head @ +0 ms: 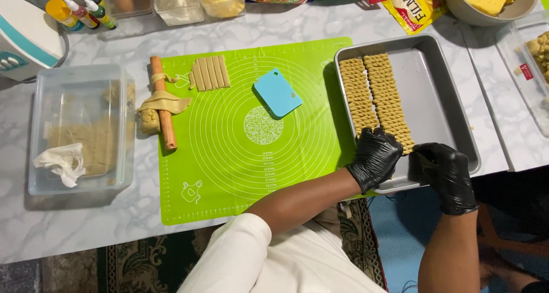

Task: The person rolls small pieces of dough into thin cylindrical shapes on a green silicone mat. They use a blue plastic scraper to cut the dough and then place the finished pieces onto a metal baking tray.

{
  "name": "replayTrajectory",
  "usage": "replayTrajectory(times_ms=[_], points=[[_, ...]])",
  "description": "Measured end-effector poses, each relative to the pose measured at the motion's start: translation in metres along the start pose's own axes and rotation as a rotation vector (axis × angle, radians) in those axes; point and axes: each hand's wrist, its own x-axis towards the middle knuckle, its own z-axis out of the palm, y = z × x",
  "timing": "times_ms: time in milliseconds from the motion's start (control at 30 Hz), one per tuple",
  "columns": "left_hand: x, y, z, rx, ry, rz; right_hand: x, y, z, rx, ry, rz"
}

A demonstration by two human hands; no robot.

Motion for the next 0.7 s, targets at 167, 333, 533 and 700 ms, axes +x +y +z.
replayTrajectory(times_ms=[167, 333, 533, 700], points=[[0.004, 0.001, -0.010, 0.016, -0.050, -0.004, -0.002, 0.012, 0.002, -0.072, -0.023, -0.057], [-0.001, -0.010, -0.016, 0.026, -0.068, 0.050, 0.004, -0.017, 0.002, -0.205, 0.034, -0.122], [-0.021, -0.061, -0.082, -0.101, 0.044, 0.082, 0.009, -0.056, 0.004, -0.013, 0.009, 0.152], [-0.064, -0.129, -0.173, -0.039, 0.179, -0.006, 0.010, -0.025, 0.010, -0.137, 0.043, 0.097]])
